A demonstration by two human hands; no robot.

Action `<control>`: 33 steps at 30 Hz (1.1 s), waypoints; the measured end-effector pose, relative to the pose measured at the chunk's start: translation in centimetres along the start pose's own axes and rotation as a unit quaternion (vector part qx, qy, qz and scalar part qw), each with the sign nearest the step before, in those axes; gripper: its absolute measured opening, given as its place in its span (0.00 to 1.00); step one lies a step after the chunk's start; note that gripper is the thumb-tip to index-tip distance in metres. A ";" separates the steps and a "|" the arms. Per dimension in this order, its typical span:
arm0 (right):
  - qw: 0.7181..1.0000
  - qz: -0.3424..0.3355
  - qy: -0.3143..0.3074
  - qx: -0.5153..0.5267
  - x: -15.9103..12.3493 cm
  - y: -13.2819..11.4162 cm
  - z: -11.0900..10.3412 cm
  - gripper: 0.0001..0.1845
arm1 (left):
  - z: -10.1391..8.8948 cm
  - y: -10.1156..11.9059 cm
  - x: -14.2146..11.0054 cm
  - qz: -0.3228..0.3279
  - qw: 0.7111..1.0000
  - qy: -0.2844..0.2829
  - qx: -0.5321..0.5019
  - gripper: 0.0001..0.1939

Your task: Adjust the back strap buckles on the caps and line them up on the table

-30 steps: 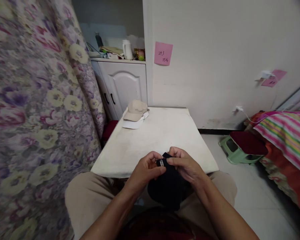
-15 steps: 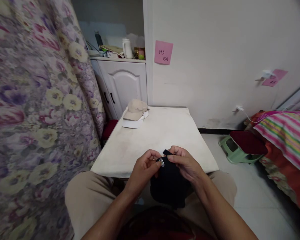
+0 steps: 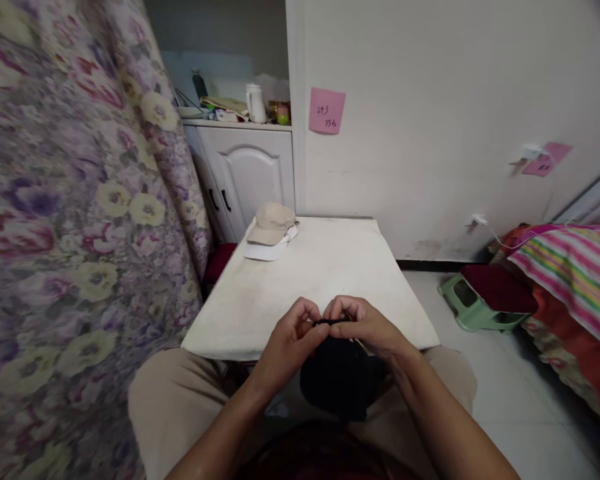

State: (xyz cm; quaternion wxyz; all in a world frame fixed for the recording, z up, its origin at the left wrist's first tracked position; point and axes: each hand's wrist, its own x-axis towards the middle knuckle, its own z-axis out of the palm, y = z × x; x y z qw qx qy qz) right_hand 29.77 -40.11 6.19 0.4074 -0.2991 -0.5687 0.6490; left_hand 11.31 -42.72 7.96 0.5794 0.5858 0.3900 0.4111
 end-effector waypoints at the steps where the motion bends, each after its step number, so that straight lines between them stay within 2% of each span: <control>1: 1.000 -0.005 0.002 -0.023 0.0 -0.1 0.0 0.10 | -0.1 -0.1 0.0 -0.002 1.000 0.001 0.003 0.13; 3: 0.999 -0.003 -0.002 -0.043 -0.1 -0.3 -0.1 0.10 | -0.3 -0.3 0.1 0.000 1.000 0.003 0.003 0.12; 7: 0.999 0.028 -0.028 0.014 -0.7 -0.2 -0.3 0.16 | -1.1 -0.5 0.2 0.003 0.999 0.009 -0.031 0.10; 10: 1.000 0.012 0.012 0.006 -1.1 0.1 -0.2 0.14 | -1.4 -0.6 0.3 0.000 0.998 0.002 -0.059 0.10; 13: 0.995 -0.027 0.066 -0.067 -1.3 0.2 0.3 0.11 | -1.5 -0.8 0.4 -0.004 0.997 0.000 -0.071 0.10; 16: 0.972 -0.075 0.117 -0.190 -1.5 0.2 0.7 0.09 | -1.7 -1.0 0.5 -0.011 0.998 0.002 -0.069 0.10; 25: 0.926 -0.099 0.109 -0.346 -2.0 -0.8 0.9 0.12 | -2.8 -1.5 0.7 -0.026 0.998 -0.031 -0.058 0.09; 28: 0.938 -0.092 0.110 -0.315 -2.0 -0.8 0.7 0.12 | -3.0 -1.7 0.7 -0.022 0.998 -0.040 -0.051 0.09; 33: 0.985 -0.034 0.082 -0.147 -2.0 -0.3 0.1 0.12 | -2.9 -1.7 0.7 -0.011 0.997 -0.054 -0.046 0.08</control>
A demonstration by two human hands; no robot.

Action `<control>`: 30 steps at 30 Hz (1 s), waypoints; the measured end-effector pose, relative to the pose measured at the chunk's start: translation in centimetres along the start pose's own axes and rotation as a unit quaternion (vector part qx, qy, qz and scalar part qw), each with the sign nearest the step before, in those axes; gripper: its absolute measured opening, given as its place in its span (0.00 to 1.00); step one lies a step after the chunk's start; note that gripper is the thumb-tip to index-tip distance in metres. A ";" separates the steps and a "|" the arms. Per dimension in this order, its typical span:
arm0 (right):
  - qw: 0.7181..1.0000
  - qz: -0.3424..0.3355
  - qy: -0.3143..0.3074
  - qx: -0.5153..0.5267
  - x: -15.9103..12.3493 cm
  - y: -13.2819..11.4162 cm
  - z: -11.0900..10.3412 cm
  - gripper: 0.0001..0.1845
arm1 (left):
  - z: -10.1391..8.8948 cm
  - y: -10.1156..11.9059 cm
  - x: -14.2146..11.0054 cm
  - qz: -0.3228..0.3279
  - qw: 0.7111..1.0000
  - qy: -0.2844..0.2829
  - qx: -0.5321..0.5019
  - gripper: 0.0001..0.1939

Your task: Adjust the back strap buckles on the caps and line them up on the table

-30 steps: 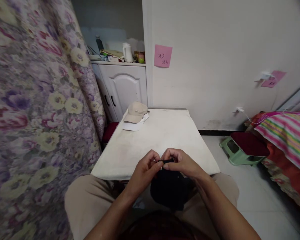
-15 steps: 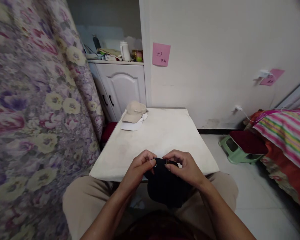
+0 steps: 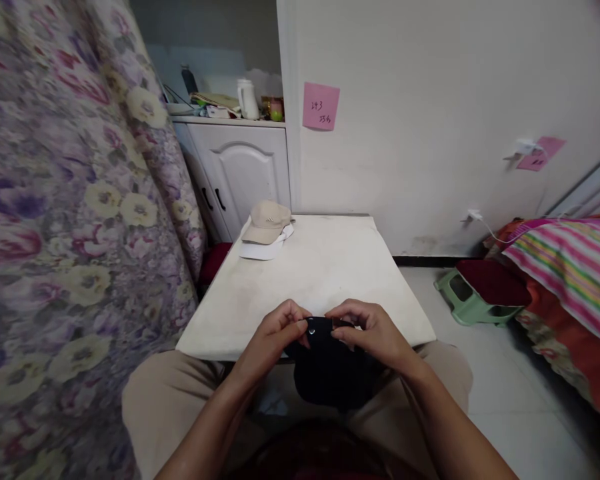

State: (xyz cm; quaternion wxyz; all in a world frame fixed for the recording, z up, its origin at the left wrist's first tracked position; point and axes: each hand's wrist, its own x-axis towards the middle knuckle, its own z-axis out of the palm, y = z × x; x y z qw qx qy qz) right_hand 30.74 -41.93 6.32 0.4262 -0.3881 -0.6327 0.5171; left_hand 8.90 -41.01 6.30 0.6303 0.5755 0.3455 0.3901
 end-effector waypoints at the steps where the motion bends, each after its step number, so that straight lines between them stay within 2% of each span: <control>1: 0.999 0.017 -0.010 0.029 0.0 0.1 -0.1 0.12 | 0.0 0.0 0.0 0.000 1.000 -0.002 -0.001 0.08; 4: 0.995 0.048 -0.026 0.082 0.2 0.5 -0.3 0.13 | 0.1 0.1 -0.1 -0.002 1.000 -0.006 -0.001 0.09; 11: 0.987 0.065 -0.022 0.144 0.6 1.4 -0.1 0.10 | 0.1 0.3 -0.3 -0.001 1.000 -0.009 0.022 0.09; 25: 0.989 0.049 -0.027 0.134 0.5 1.6 -0.1 0.09 | 0.6 0.6 -0.2 -0.010 0.999 -0.007 0.043 0.10; 30: 0.986 0.053 -0.012 0.160 0.8 2.0 0.0 0.16 | 0.5 0.3 0.0 -0.028 0.998 -0.005 0.052 0.10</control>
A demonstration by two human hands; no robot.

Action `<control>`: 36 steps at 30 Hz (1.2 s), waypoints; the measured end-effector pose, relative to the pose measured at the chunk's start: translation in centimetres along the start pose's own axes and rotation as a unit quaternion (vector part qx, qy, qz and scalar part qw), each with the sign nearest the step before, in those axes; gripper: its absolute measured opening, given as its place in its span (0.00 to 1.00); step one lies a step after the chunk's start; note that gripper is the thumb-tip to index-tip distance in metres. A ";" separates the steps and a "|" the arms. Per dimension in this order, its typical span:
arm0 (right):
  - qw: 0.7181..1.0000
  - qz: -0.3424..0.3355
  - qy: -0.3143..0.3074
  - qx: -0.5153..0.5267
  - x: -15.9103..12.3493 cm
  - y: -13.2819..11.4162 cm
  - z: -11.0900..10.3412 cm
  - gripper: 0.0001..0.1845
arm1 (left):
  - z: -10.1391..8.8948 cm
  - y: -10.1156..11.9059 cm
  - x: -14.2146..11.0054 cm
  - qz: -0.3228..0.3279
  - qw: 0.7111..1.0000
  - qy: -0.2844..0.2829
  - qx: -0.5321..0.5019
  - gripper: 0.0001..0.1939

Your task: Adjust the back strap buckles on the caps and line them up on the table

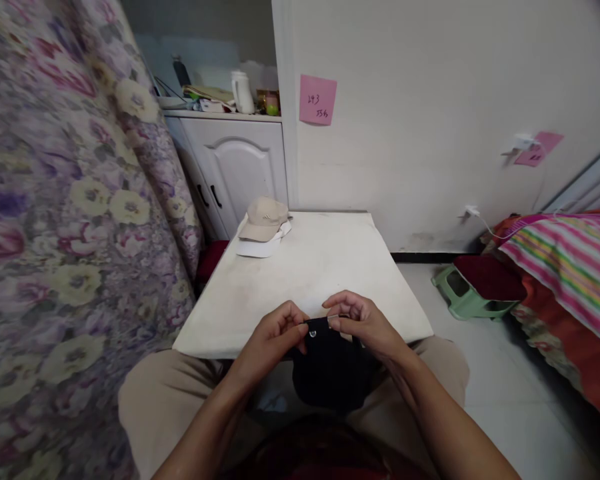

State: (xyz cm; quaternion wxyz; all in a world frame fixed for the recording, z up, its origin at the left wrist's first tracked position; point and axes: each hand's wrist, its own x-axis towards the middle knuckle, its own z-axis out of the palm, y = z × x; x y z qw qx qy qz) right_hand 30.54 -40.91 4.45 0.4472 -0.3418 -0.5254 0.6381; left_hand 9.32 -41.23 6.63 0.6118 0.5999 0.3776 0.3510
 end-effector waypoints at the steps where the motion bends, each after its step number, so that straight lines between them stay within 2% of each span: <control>1: 1.000 -0.005 0.004 0.001 0.1 0.1 0.0 0.16 | 0.0 -0.2 0.1 -0.004 1.000 0.000 -0.002 0.10; 4: 1.000 -0.004 0.012 0.001 0.3 0.1 -0.1 0.16 | -0.1 -0.7 0.3 -0.016 1.000 0.006 -0.016 0.11; 8: 0.999 0.031 0.013 0.016 0.3 -0.4 -0.4 0.16 | -0.3 -1.1 0.6 -0.016 0.999 0.017 -0.033 0.10; 10: 0.999 0.037 0.008 0.014 0.4 -0.6 -0.5 0.16 | -0.4 -1.1 0.7 -0.021 0.999 0.029 -0.030 0.13; 15: 0.999 0.029 -0.008 -0.018 0.7 -0.7 -0.4 0.14 | -0.2 -0.7 0.8 -0.038 0.997 0.016 0.065 0.21; 18: 0.999 0.027 -0.021 -0.039 0.8 -0.6 -0.4 0.14 | -0.1 -0.5 0.8 -0.064 0.995 -0.009 0.081 0.19; 21: 0.997 0.032 -0.029 -0.059 0.8 -0.6 -0.4 0.16 | -0.1 -0.6 0.7 -0.082 0.994 -0.003 0.071 0.17; 29: 0.996 0.038 -0.050 -0.055 0.9 -0.2 -0.2 0.16 | -0.7 -1.3 0.7 -0.077 0.997 -0.004 0.015 0.16; 36: 0.998 0.043 -0.051 -0.021 1.2 0.0 -0.1 0.16 | -1.1 -1.1 0.7 -0.070 0.998 0.007 0.009 0.15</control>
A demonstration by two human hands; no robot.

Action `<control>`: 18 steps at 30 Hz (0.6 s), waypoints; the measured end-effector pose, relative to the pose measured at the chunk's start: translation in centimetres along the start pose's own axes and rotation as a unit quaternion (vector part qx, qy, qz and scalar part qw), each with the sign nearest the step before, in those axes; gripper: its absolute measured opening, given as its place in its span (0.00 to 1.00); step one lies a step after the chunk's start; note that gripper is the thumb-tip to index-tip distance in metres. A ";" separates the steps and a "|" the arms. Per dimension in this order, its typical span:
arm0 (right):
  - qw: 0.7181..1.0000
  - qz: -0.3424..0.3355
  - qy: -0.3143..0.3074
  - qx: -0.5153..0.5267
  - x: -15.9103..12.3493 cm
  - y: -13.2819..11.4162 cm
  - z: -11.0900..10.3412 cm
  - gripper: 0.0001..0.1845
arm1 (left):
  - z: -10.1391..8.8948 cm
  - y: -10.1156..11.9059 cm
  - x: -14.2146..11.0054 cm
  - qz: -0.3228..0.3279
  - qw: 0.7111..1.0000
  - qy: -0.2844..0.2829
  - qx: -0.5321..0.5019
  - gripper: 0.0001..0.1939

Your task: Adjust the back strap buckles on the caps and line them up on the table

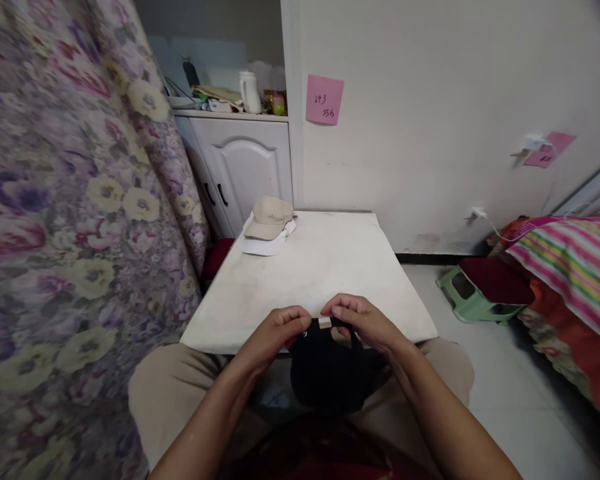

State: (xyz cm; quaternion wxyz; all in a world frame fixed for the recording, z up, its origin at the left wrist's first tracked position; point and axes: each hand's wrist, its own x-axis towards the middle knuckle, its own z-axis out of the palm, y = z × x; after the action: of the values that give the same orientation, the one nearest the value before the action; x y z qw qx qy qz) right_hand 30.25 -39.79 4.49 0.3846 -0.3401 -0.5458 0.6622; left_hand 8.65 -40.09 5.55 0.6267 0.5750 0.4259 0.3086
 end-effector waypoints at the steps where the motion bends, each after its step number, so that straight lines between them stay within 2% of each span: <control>1: 1.000 0.002 -0.003 -0.006 0.0 0.0 -0.1 0.16 | -0.1 0.0 0.0 0.001 1.000 0.001 -0.002 0.15; 7: 1.000 -0.007 -0.009 -0.006 0.2 0.2 -0.1 0.16 | -0.5 0.1 -0.3 -0.015 0.999 -0.014 -0.033 0.15; 14: 0.999 0.032 -0.032 0.003 0.7 0.5 0.9 0.17 | -0.1 0.5 -0.4 -0.006 0.993 -0.022 -0.118 0.15; 18: 0.995 0.045 -0.030 0.086 1.0 1.1 1.4 0.17 | -0.2 0.4 -0.6 0.011 0.990 -0.027 -0.138 0.15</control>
State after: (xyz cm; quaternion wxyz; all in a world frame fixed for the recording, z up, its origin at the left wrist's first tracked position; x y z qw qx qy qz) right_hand 28.45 -39.68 3.62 0.3657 -0.3095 -0.4824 0.7333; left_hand 8.25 -40.45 6.08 0.7076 0.4959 0.3564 0.3556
